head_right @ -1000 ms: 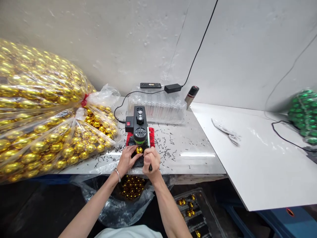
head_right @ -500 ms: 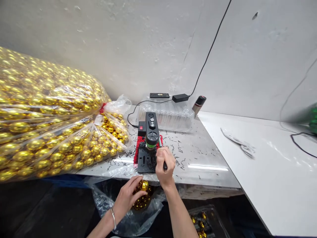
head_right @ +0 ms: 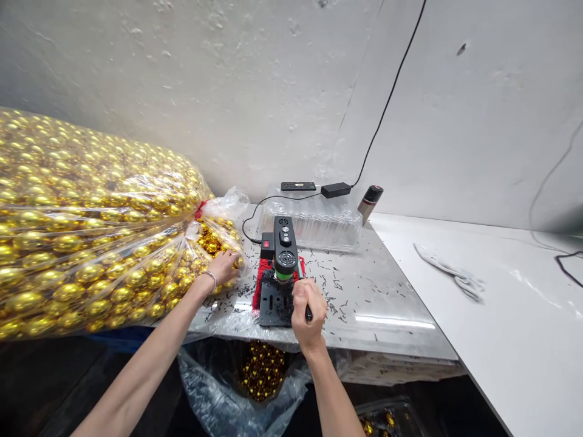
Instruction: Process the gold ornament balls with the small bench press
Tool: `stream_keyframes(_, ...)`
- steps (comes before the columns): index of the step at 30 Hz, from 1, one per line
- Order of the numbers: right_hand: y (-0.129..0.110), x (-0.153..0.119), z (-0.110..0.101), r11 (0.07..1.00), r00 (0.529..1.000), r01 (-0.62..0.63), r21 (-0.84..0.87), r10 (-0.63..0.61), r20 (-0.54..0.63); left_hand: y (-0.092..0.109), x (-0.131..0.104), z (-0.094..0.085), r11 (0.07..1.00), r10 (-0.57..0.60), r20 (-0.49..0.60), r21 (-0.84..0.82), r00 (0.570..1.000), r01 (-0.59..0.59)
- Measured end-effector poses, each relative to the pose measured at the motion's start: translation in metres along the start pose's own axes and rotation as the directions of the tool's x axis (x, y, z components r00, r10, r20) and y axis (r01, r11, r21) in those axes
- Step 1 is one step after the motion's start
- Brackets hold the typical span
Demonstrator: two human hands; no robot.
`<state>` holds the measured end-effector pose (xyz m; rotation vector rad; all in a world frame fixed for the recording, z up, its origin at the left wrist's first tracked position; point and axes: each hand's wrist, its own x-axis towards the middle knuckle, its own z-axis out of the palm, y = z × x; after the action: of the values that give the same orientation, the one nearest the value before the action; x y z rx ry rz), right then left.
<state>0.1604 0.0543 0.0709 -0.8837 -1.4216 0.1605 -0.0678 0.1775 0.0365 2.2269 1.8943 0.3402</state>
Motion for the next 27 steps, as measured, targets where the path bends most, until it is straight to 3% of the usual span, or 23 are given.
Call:
stream_keyframes(7, -0.001, -0.001, 0.000, 0.999, 0.999, 0.035, 0.001, -0.035, 0.018, 0.001, 0.013, 0.023, 0.985, -0.040, 0.096, -0.163, 0.995, 0.056)
stream_keyframes(11, 0.001, -0.001, 0.000, 0.998, 0.998, 0.062, -0.005, -0.062, 0.018, -0.001, 0.016, 0.016, 0.928, -0.098, 0.086, -0.352, 0.991, 0.122)
stream_keyframes(15, 0.003, -0.003, -0.003, 0.997, 0.996, 0.073, -0.025, -0.071, 0.062, 0.000, 0.003, 0.000, 0.810, -0.159, 0.037, -0.567, 0.987, 0.151)
stream_keyframes(17, 0.004, -0.004, -0.004, 0.997, 0.995, 0.073, -0.037, -0.070, 0.068, 0.001, -0.011, -0.008, 0.621, -0.216, 0.031, -0.767, 0.976, 0.162)
stream_keyframes(19, 0.004, -0.004, -0.004, 0.997, 0.996, 0.068, -0.033, -0.066, 0.063, 0.002, -0.027, -0.014, 0.239, -0.292, 0.107, -0.954, 0.950, 0.181)
stream_keyframes(21, 0.003, -0.004, -0.003, 0.998, 0.997, 0.061, -0.023, -0.060, 0.048, 0.004, -0.043, -0.018, -0.161, -0.315, 0.241, -0.967, 0.918, 0.199)
stream_keyframes(22, 0.003, -0.004, -0.003, 0.998, 0.997, 0.061, -0.019, -0.060, 0.041, 0.007, -0.051, -0.019, -0.280, -0.300, 0.300, -0.935, 0.906, 0.218)
stream_keyframes(24, 0.002, -0.004, -0.002, 0.998, 0.998, 0.063, -0.020, -0.063, 0.030, 0.014, -0.064, -0.018, -0.410, -0.265, 0.380, -0.876, 0.886, 0.253)
stream_keyframes(27, 0.002, -0.004, -0.001, 0.998, 0.998, 0.064, -0.027, -0.063, 0.028, 0.031, -0.077, -0.009, -0.465, -0.173, 0.405, -0.837, 0.898, 0.287)
